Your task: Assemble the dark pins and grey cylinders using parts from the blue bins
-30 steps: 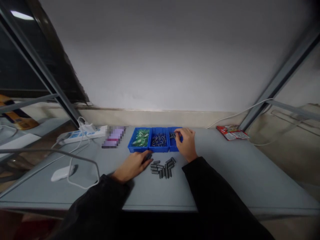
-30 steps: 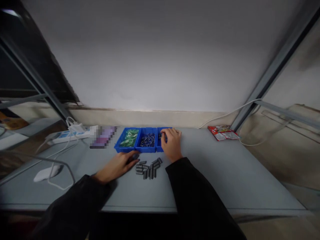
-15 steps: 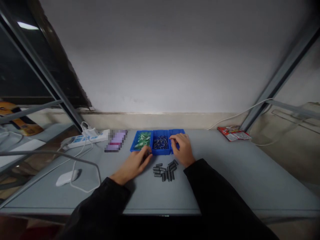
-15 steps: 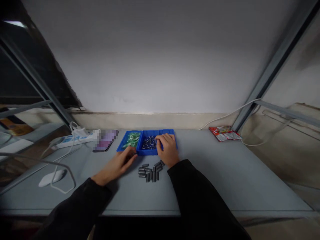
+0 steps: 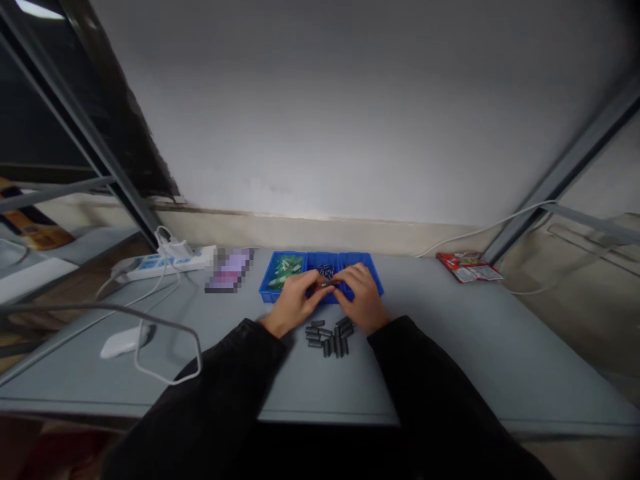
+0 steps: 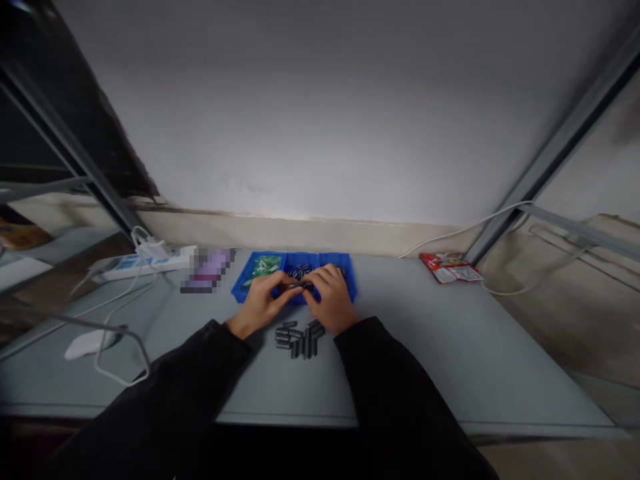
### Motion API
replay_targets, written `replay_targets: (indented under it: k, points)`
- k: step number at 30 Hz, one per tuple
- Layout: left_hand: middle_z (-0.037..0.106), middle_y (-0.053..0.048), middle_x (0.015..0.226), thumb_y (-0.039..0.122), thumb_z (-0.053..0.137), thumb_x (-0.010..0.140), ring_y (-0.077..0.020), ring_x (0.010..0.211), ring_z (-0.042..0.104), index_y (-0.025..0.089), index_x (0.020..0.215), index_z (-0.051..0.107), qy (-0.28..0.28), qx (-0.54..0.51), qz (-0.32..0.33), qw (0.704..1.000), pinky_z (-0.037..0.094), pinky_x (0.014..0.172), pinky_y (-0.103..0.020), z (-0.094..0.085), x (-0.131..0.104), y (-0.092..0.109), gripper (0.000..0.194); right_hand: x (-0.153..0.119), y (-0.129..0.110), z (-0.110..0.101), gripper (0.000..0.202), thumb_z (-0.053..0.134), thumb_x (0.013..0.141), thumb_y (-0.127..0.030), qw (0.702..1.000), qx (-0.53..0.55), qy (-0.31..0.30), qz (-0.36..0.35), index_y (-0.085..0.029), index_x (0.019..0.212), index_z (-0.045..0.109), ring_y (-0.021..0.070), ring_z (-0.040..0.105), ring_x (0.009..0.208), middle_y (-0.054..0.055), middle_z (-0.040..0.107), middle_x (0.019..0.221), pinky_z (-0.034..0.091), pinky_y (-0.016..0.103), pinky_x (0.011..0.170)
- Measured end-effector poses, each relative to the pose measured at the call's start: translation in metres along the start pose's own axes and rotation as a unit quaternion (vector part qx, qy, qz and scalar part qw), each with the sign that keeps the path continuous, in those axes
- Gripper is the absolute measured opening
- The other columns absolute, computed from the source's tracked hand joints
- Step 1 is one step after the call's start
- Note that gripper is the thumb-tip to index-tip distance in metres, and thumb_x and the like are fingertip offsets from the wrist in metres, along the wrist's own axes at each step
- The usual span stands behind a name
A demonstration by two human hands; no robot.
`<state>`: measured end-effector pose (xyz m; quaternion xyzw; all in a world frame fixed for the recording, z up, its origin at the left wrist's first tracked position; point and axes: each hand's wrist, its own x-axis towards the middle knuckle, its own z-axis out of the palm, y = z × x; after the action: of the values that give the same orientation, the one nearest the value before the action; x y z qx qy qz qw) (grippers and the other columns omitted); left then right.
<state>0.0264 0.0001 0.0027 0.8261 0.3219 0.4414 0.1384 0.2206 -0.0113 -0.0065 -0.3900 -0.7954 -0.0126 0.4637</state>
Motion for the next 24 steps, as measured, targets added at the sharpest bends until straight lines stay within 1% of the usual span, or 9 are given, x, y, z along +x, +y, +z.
replay_targets:
  k: [2, 5, 7, 10, 17, 21, 22, 24]
  points:
    - [0.068, -0.003, 0.081, 0.038, 0.064, 0.098, -0.0136, 0.067, 0.058, 0.016, 0.091, 0.065, -0.004, -0.009, 0.004, 1.0, 0.047, 0.065, -0.026, 0.0005, -0.0018, 0.0003, 0.023, -0.0006, 0.0028, 0.0006, 0.011, 0.058, 0.096, -0.021, 1.0, -0.003, 0.004, 0.002, -0.023, 0.097, 0.068, 0.0258, 0.057, 0.097, 0.006, 0.07, 0.093, 0.045, 0.043, 0.087]
    - [0.07, -0.004, 0.088, 0.034, 0.062, 0.099, -0.0141, 0.071, 0.061, 0.016, 0.098, 0.067, -0.011, -0.016, 0.007, 1.0, 0.049, 0.068, -0.027, -0.0006, -0.0018, -0.0024, 0.019, -0.0012, 0.0057, 0.0018, 0.014, 0.057, 0.098, -0.024, 1.0, -0.008, 0.0, 0.001, -0.023, 0.102, 0.071, 0.0257, 0.057, 0.097, 0.006, 0.072, 0.097, 0.044, 0.044, 0.087]
    - [0.071, -0.004, 0.091, 0.031, 0.06, 0.1, -0.0151, 0.076, 0.064, 0.017, 0.101, 0.067, -0.016, -0.011, 0.013, 1.0, 0.05, 0.073, -0.028, -0.0021, -0.0022, -0.0047, 0.016, -0.0013, 0.0066, 0.0024, 0.016, 0.058, 0.099, -0.027, 1.0, -0.002, -0.007, -0.01, -0.024, 0.106, 0.072, 0.025, 0.057, 0.097, 0.005, 0.074, 0.1, 0.044, 0.043, 0.088]
    - [0.072, -0.004, 0.095, 0.028, 0.059, 0.101, -0.0162, 0.081, 0.066, 0.018, 0.103, 0.067, -0.019, 0.003, 0.016, 1.0, 0.052, 0.078, -0.029, -0.0046, -0.004, -0.0059, 0.013, -0.001, 0.0062, 0.0026, 0.017, 0.058, 0.1, -0.026, 1.0, 0.006, -0.008, -0.024, -0.022, 0.107, 0.073, 0.0239, 0.057, 0.095, 0.004, 0.075, 0.099, 0.044, 0.042, 0.087]
    - [0.073, -0.004, 0.095, 0.029, 0.062, 0.099, -0.0169, 0.082, 0.067, 0.018, 0.103, 0.067, 0.004, 0.008, 0.013, 1.0, 0.053, 0.078, -0.03, -0.0067, -0.0063, -0.0056, 0.012, 0.0001, 0.0046, 0.0042, 0.022, 0.05, 0.103, -0.025, 0.999, 0.002, -0.034, -0.029, -0.022, 0.098, 0.071, 0.0237, 0.056, 0.092, 0.005, 0.073, 0.094, 0.044, 0.041, 0.084]
    - [0.073, -0.005, 0.095, 0.027, 0.06, 0.1, -0.0172, 0.084, 0.067, 0.018, 0.101, 0.067, -0.004, 0.015, 0.007, 1.0, 0.054, 0.079, -0.031, -0.0062, -0.0068, -0.0075, 0.012, -0.0004, 0.0034, 0.0047, 0.018, 0.053, 0.102, -0.025, 0.999, 0.021, -0.027, -0.023, -0.022, 0.111, 0.067, 0.0246, 0.057, 0.095, 0.006, 0.072, 0.098, 0.046, 0.042, 0.088]
    - [0.072, -0.005, 0.094, 0.027, 0.06, 0.1, -0.0175, 0.084, 0.067, 0.018, 0.101, 0.068, -0.007, 0.016, 0.007, 1.0, 0.054, 0.08, -0.032, -0.0061, -0.007, -0.0079, 0.012, -0.0004, 0.0028, 0.0042, 0.017, 0.054, 0.101, -0.026, 0.999, 0.023, -0.023, -0.017, -0.022, 0.113, 0.066, 0.0248, 0.057, 0.096, 0.006, 0.071, 0.097, 0.046, 0.042, 0.088]
    - [0.072, -0.005, 0.094, 0.028, 0.059, 0.101, -0.0178, 0.084, 0.067, 0.018, 0.101, 0.068, -0.007, 0.016, 0.008, 1.0, 0.054, 0.08, -0.032, -0.0058, -0.0073, -0.0085, 0.013, -0.0002, 0.0016, 0.0027, 0.014, 0.058, 0.099, -0.026, 0.999, 0.026, -0.016, -0.008, -0.022, 0.11, 0.065, 0.025, 0.058, 0.095, 0.006, 0.069, 0.094, 0.047, 0.041, 0.086]
